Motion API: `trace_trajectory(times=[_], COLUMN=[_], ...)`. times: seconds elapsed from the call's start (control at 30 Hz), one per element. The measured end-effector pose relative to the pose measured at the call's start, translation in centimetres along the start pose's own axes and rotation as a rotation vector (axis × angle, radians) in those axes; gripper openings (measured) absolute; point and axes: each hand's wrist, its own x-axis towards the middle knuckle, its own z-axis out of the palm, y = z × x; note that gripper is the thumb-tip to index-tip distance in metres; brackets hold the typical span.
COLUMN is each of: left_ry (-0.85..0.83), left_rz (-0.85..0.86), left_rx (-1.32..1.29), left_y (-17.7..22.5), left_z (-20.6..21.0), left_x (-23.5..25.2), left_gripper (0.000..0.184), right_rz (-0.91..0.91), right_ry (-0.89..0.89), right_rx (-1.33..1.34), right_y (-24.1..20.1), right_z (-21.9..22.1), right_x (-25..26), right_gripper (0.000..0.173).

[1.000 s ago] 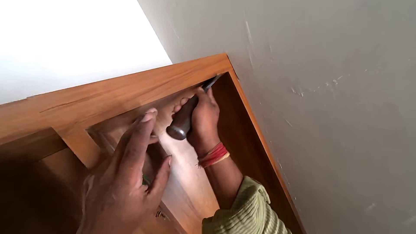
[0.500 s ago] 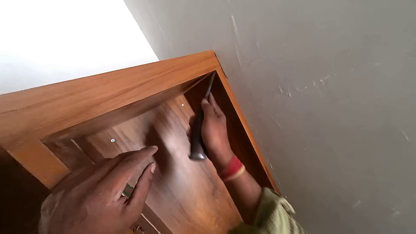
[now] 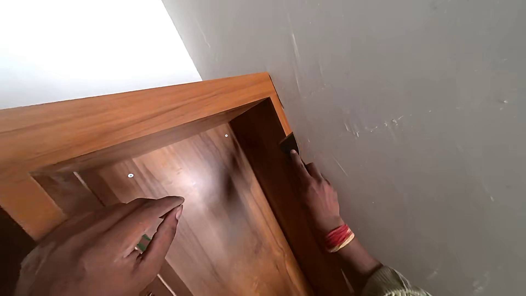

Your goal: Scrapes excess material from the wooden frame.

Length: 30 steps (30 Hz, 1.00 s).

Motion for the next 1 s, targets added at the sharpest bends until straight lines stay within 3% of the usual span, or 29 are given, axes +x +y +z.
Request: trace_trajectory(times=[0.2,0.47,0.6,0.77,0.9,1.0], left_ry=[-0.081,-0.056,-0.067,-0.093,-0.081,-0.069], left_rz=[-0.017,0.011,0.014,0.008,0.016,0.026], left_rx=[-0.025,-0.135,-0.173,-0.266,-0.269,-0.297], left_y=[0.4,0.3,0.0,0.0,-0.1,-0.1], left_z=[-0.1,0.3,0.4,0.3,0.3,0.5], left_x=[-0.5,-0.7,-1.0,-1.1,-1.3,-1.2], left_gripper=[0.028,0.028,0.028,0.029,0.029,0.029], right_rz=[0.105,0.014,0.047,0.122,0.138,0.107], right_ry=[-0.283,-0.125,-0.17,-0.269,-0.276,-0.244], right_rx=[-0.219,-0.363,-0.409,-0.454,-0.455,-0.481], right_y=[-2.0,-1.5,-2.3,-5.4,-5.4,-6.4], right_z=[-0.5,0.6,0.6,-0.7,-0.6,-0.8], right_x=[1.2,0.7,0.6,4.4,3.6,6.2], right_gripper=[0.081,0.08,0.083,0.082,0.081,0.081])
